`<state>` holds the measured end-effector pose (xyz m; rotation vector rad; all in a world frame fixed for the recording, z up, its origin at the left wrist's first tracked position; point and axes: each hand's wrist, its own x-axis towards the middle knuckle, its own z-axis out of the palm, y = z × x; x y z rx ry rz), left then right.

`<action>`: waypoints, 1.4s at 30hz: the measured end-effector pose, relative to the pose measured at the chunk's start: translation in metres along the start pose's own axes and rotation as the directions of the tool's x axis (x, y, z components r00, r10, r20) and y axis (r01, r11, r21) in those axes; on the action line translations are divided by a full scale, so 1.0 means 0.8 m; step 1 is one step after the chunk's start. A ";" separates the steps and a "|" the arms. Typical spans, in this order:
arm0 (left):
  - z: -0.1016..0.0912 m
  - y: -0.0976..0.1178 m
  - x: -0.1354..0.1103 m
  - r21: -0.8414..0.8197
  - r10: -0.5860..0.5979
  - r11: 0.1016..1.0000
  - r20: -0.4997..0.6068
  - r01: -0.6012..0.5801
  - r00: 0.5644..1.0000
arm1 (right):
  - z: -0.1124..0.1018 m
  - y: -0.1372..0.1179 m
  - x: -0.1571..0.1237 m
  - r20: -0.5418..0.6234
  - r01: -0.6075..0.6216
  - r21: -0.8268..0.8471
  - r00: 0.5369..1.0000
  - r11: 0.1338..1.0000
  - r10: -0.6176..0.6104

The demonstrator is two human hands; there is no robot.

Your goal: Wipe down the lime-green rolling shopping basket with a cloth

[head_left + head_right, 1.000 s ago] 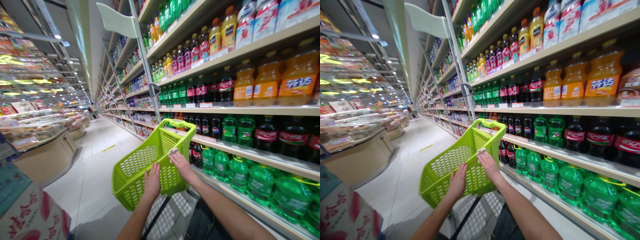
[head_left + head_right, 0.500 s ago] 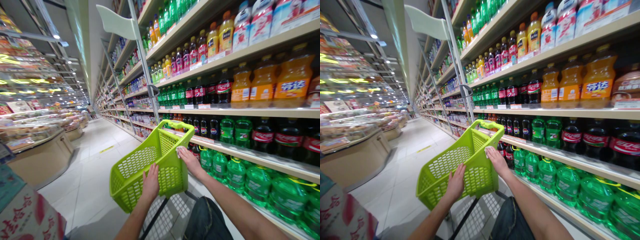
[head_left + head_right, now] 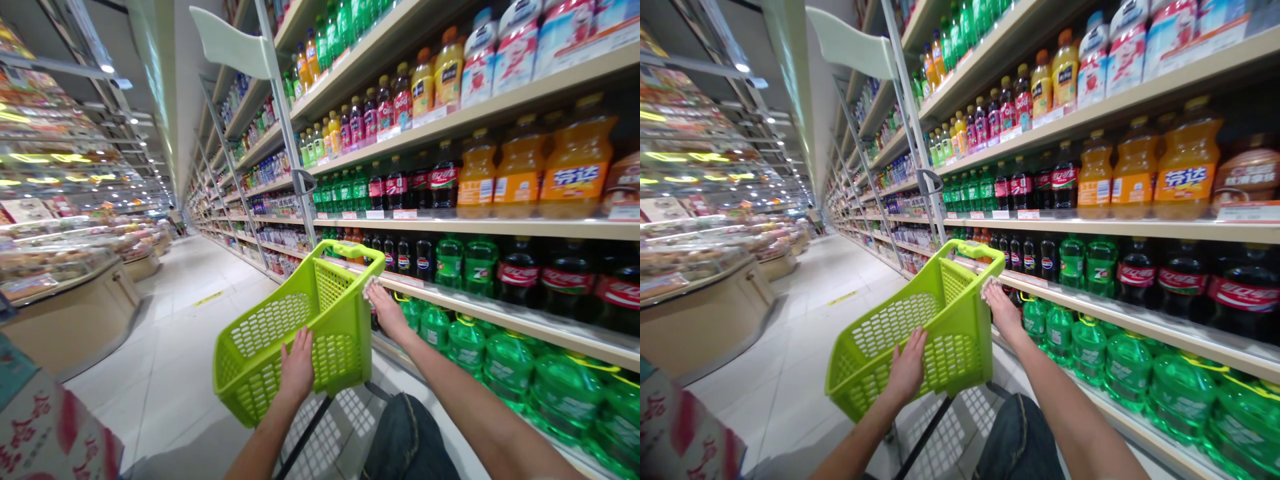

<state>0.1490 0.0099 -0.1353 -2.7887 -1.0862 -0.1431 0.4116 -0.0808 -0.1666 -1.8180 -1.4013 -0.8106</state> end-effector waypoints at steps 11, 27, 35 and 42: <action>0.017 -0.013 -0.001 -0.025 0.039 0.999 -0.042 -0.040 0.998 | 0.004 -0.062 -0.001 -0.122 0.083 0.120 0.990 0.989 -0.068; 0.025 -0.075 -0.045 0.015 -0.121 0.992 -0.061 0.123 0.991 | 0.048 -0.186 -0.024 -0.004 0.273 0.150 0.961 0.950 -0.275; 0.044 -0.116 -0.064 0.005 -0.269 0.962 -0.126 0.272 0.955 | 0.078 -0.216 -0.083 0.119 0.332 0.202 0.926 0.922 -0.359; 0.047 -0.128 -0.075 -0.015 -0.265 0.964 -0.132 0.265 0.955 | 0.098 -0.267 -0.057 0.050 0.376 0.245 0.916 0.894 -0.399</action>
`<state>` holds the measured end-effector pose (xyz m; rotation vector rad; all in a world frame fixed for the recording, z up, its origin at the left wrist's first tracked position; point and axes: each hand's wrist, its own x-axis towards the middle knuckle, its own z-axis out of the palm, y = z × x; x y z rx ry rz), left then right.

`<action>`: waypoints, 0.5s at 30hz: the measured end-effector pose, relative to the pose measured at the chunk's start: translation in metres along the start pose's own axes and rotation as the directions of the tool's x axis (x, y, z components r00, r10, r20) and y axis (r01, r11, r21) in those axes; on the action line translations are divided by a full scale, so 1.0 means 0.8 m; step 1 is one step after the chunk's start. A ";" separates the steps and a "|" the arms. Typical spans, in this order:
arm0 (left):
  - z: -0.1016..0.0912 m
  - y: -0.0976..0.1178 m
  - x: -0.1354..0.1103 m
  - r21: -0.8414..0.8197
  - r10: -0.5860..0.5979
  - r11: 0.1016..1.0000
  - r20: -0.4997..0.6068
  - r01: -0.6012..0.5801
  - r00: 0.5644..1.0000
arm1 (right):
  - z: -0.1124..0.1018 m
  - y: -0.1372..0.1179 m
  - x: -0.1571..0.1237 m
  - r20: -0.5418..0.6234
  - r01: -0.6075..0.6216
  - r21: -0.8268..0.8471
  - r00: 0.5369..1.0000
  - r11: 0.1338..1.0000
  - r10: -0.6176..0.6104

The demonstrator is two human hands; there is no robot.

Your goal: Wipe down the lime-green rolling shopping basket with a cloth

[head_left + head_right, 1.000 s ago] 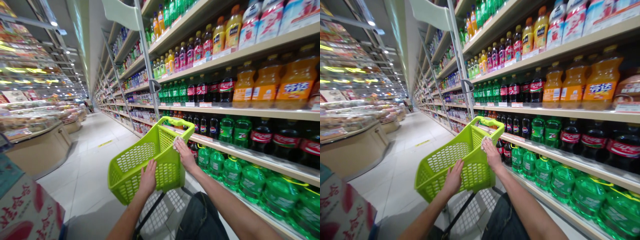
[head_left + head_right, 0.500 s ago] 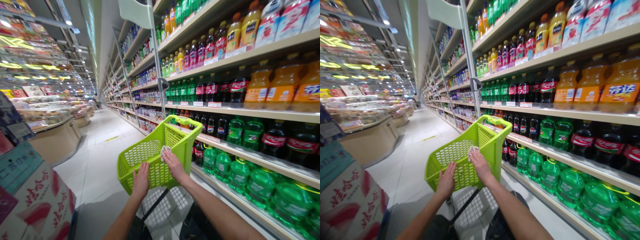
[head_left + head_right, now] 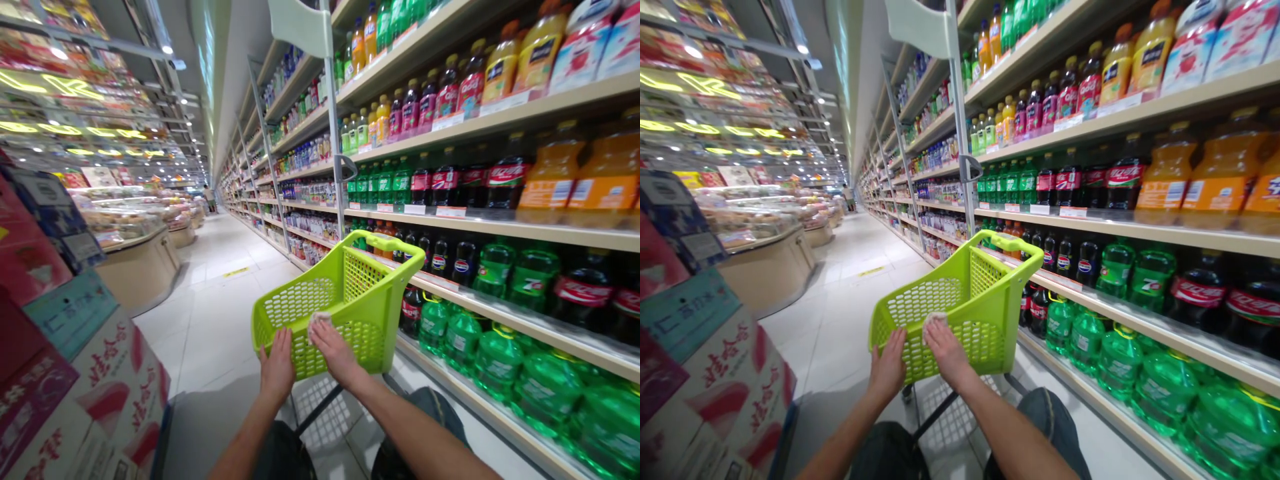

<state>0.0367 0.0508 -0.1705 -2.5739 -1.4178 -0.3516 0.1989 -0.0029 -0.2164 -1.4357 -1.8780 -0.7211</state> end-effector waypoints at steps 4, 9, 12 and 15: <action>-0.001 -0.022 -0.008 0.014 -0.071 0.997 0.040 0.071 0.997 | 0.030 -0.012 -0.042 0.095 0.036 -0.012 0.995 0.999 -0.035; 0.000 -0.051 -0.013 -0.037 -0.044 0.998 0.090 0.048 0.995 | 0.001 -0.039 0.008 -0.002 0.079 0.067 0.997 0.995 -0.079; 0.001 -0.062 -0.015 -0.068 -0.027 0.997 0.101 0.034 0.994 | 0.007 -0.054 0.041 -0.030 0.101 0.074 0.995 0.992 -0.099; 0.002 -0.074 -0.019 -0.116 -0.051 0.991 0.111 0.064 0.992 | 0.036 -0.062 0.025 0.067 0.099 0.045 0.993 0.994 -0.102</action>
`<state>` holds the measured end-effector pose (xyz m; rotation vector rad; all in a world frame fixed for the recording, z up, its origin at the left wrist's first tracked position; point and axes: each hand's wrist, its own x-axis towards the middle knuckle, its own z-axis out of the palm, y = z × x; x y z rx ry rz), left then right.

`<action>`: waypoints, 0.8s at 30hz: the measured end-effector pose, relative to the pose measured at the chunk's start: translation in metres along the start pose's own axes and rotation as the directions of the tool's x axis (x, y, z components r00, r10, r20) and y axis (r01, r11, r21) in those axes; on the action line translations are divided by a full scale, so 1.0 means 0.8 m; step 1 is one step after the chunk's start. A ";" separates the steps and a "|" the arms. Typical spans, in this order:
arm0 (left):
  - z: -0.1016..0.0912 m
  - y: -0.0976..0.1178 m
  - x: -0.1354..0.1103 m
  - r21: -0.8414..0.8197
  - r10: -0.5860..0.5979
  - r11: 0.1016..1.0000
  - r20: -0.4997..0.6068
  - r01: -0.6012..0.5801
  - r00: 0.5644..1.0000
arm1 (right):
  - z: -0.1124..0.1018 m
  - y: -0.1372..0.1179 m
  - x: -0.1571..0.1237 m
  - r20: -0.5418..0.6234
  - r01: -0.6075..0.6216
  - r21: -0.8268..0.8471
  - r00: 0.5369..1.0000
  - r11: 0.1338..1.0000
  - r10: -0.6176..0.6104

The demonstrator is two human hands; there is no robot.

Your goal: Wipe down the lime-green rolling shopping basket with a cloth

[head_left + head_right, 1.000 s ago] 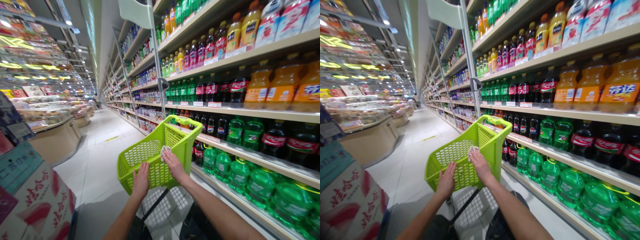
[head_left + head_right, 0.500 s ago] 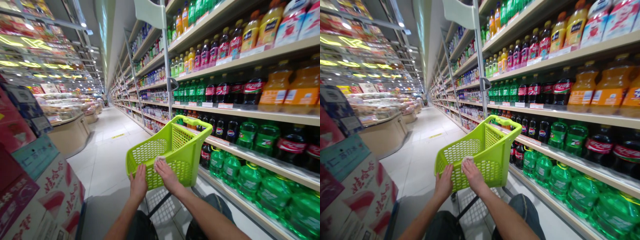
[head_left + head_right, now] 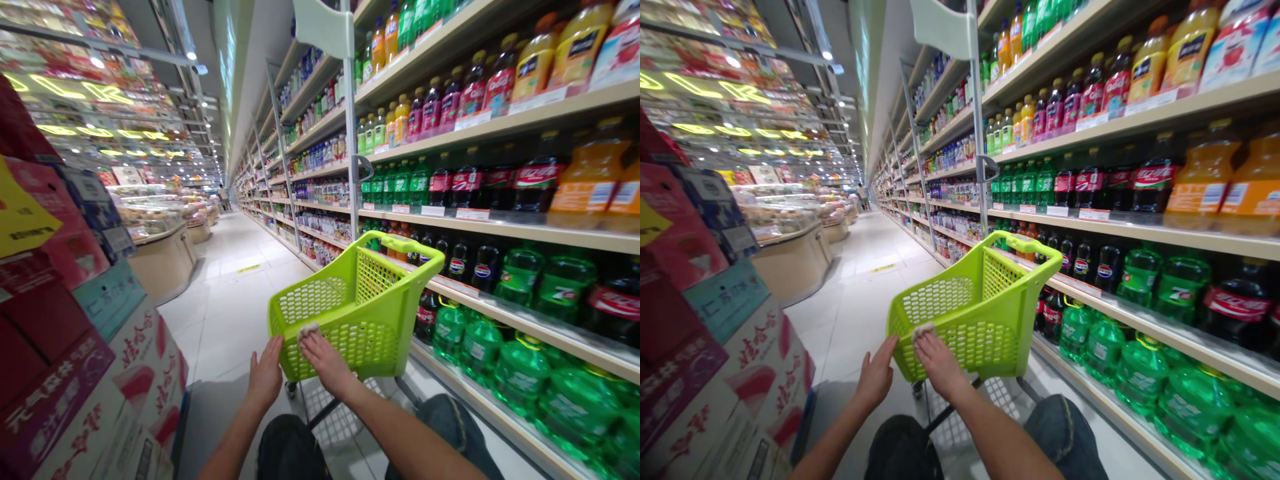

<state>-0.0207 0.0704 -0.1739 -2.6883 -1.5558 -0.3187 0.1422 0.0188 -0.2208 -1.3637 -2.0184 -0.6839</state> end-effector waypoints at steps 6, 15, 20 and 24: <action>-0.004 -0.019 0.005 -0.239 -0.022 0.971 0.007 0.023 1.000 | 0.009 -0.022 -0.012 0.029 0.069 0.029 0.997 0.997 -0.069; -0.014 -0.024 0.006 -0.359 -0.034 0.932 0.036 0.045 0.999 | 0.031 -0.039 -0.013 0.224 0.075 0.018 0.971 0.997 -0.077; -0.025 -0.009 0.006 -0.184 -0.041 0.982 0.054 0.050 0.998 | -0.011 -0.014 -0.013 0.050 0.098 0.055 0.994 0.994 -0.101; -0.020 0.016 0.009 -0.045 0.029 0.999 0.020 -0.028 0.999 | -0.043 0.006 0.041 -0.071 0.063 0.016 0.996 0.998 -0.062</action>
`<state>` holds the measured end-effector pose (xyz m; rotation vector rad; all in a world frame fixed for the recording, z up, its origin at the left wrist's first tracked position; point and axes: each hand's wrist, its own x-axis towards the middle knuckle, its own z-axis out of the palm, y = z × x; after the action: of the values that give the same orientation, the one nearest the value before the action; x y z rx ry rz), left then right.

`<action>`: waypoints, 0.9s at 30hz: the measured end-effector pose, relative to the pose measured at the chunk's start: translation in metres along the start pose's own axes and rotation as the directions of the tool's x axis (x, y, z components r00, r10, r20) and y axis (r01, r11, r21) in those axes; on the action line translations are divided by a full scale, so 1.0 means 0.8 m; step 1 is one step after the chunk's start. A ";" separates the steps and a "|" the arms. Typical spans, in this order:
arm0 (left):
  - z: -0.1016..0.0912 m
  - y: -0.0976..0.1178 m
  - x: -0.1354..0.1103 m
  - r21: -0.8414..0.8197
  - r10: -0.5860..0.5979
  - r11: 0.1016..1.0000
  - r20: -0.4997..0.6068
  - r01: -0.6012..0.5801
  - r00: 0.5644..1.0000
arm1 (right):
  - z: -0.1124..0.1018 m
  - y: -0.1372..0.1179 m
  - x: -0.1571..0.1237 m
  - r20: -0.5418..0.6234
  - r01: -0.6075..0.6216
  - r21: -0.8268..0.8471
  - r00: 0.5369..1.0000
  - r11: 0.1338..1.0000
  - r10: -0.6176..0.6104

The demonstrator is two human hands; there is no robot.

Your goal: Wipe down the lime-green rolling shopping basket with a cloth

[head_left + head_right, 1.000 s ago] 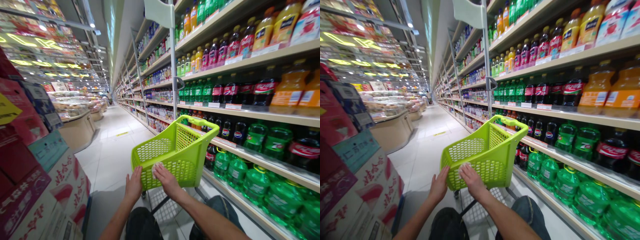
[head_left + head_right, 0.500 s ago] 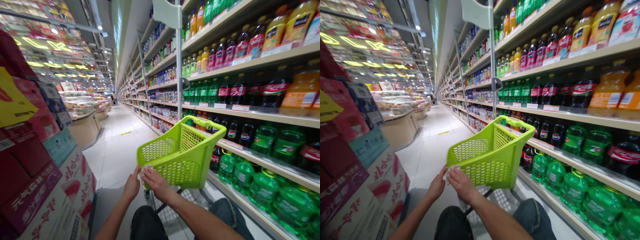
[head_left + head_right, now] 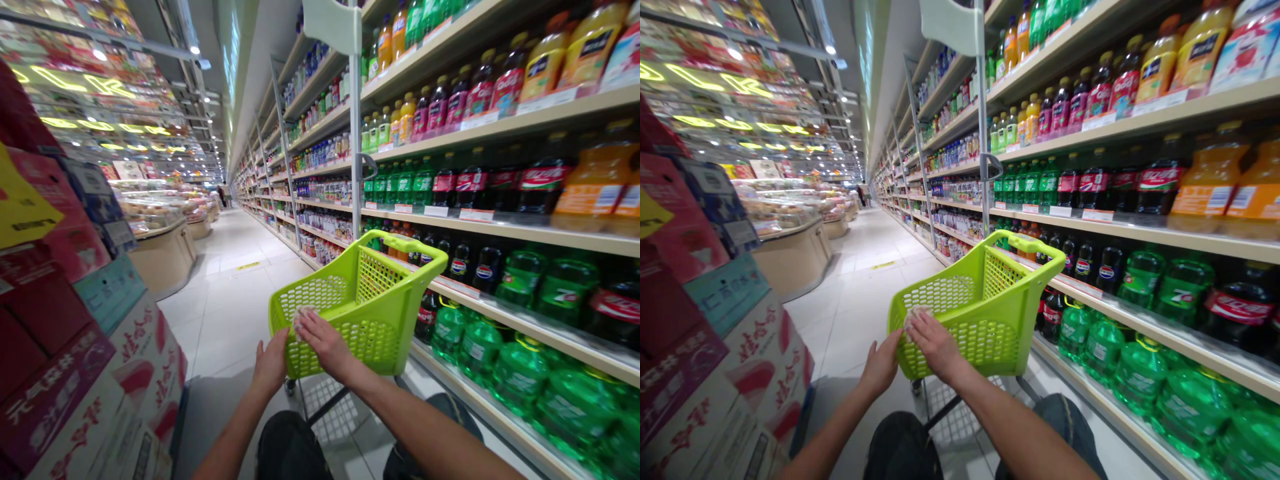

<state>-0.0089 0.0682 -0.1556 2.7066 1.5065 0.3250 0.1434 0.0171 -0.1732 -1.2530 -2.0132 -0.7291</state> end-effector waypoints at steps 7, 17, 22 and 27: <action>0.013 0.020 -0.004 0.166 -0.003 0.986 0.026 -0.001 1.000 | -0.012 0.069 -0.026 0.136 -0.006 -0.121 0.990 0.993 0.023; 0.018 0.051 -0.009 0.238 -0.063 0.969 -0.029 0.068 0.998 | -0.020 0.080 -0.034 0.060 -0.113 -0.107 0.991 0.988 0.120; 0.018 0.046 -0.010 0.274 -0.022 0.961 -0.054 0.036 0.998 | -0.001 0.053 -0.021 0.118 0.058 -0.054 0.992 0.997 -0.051; 0.015 0.048 -0.005 0.235 -0.064 0.969 -0.041 0.072 0.997 | -0.065 0.148 -0.061 0.097 -0.146 -0.180 0.981 0.973 0.166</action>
<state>0.0237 0.0451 -0.1628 2.8285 1.7467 0.2003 0.2796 -0.0023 -0.1637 -1.5650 -1.9445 -0.7852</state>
